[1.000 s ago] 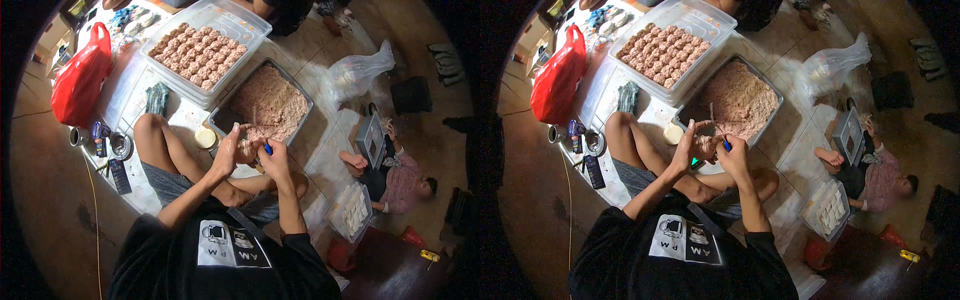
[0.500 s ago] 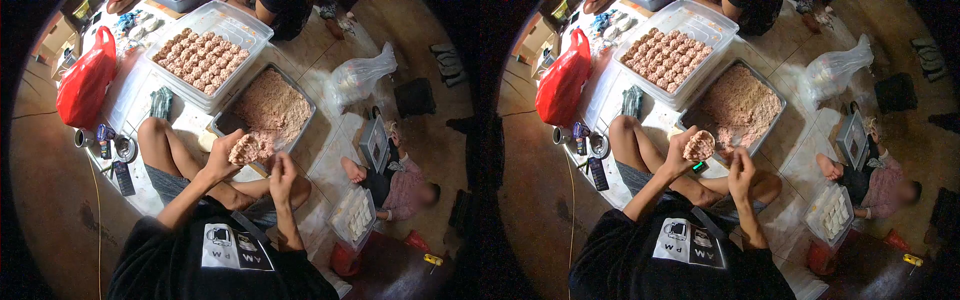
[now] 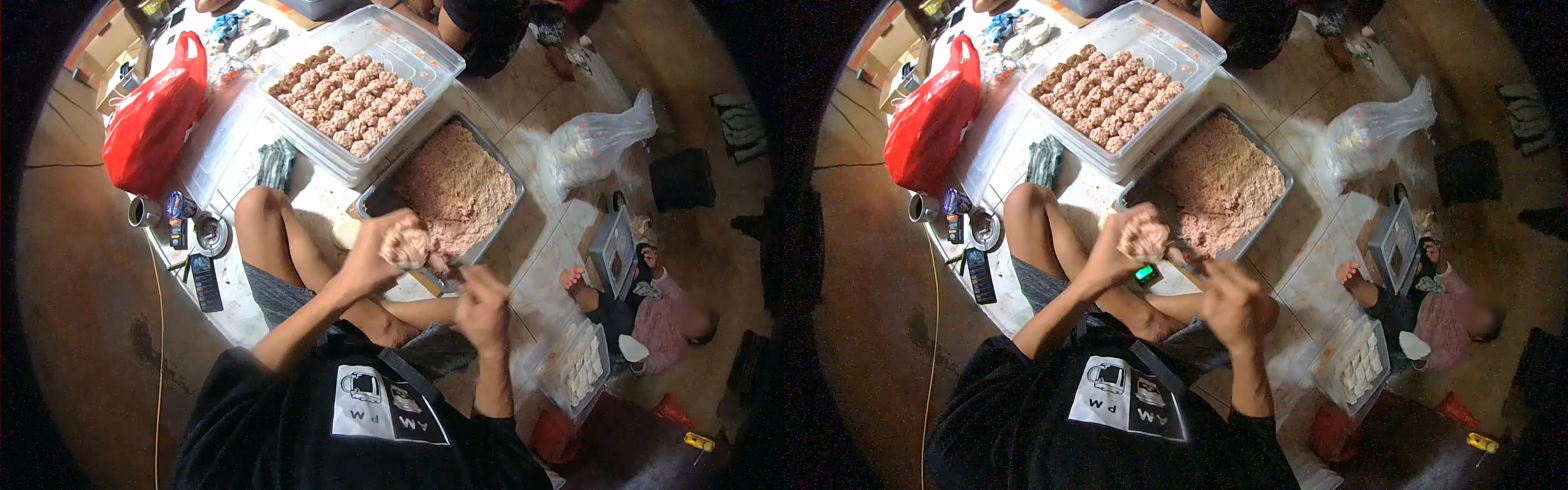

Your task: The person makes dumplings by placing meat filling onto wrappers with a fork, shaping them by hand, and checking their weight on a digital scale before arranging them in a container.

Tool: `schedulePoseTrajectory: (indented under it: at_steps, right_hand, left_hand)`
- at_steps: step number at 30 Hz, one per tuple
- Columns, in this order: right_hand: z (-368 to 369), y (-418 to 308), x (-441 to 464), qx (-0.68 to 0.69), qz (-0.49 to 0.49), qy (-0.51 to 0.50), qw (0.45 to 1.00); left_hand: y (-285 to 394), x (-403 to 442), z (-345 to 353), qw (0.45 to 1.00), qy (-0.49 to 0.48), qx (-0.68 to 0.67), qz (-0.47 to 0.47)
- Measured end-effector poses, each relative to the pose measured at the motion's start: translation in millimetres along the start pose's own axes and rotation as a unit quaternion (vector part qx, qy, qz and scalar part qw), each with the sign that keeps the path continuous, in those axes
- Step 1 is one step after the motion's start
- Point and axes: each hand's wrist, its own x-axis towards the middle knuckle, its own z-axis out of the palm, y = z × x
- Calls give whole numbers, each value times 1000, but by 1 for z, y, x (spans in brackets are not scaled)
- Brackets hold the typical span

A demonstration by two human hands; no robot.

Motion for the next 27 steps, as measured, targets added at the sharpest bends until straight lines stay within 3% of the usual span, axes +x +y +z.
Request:
schedulePoseTrajectory:
  at_steps: [1,3,7,11,15,17,18,19,21,22,23,25,27]
  right_hand:
    - [3,-21,0,-4,5,-1,1000]
    - [1,-32,2,-20,26,-21,999]
    - [-14,-37,8,-49,1,9,999]
    - [-17,-36,7,-39,15,11,999]
    - [-8,-31,-4,84,71,-8,994]
    - [-5,-34,-1,160,54,-5,986]
    - [-3,-39,0,109,47,-14,993]
    - [0,-50,0,58,43,-22,997]
    - [-12,-64,6,-49,53,-56,996]
    - [-16,-61,9,-37,67,-12,997]
    - [-19,-60,10,-25,84,30,996]
    - [-25,-50,10,-2,77,94,993]
    - [-30,-44,0,90,130,29,987]
  left_hand:
    - [7,-2,7,997,3,-21,72]
    - [5,-3,14,1000,11,-1,19]
    - [17,3,10,997,68,-9,18]
    - [9,2,4,995,-11,-92,37]
    - [14,0,-3,987,12,-156,36]
    - [20,0,3,995,10,-96,39]
    - [23,-3,7,997,7,-68,38]
    - [26,-10,12,999,-9,-22,-21]
    - [15,-6,14,998,3,-31,-53]
    - [12,-1,12,997,14,-35,-68]
    - [10,0,11,985,19,-149,-86]
    - [21,0,6,990,-7,-124,-70]
    - [25,-2,-3,999,-35,-33,-4]
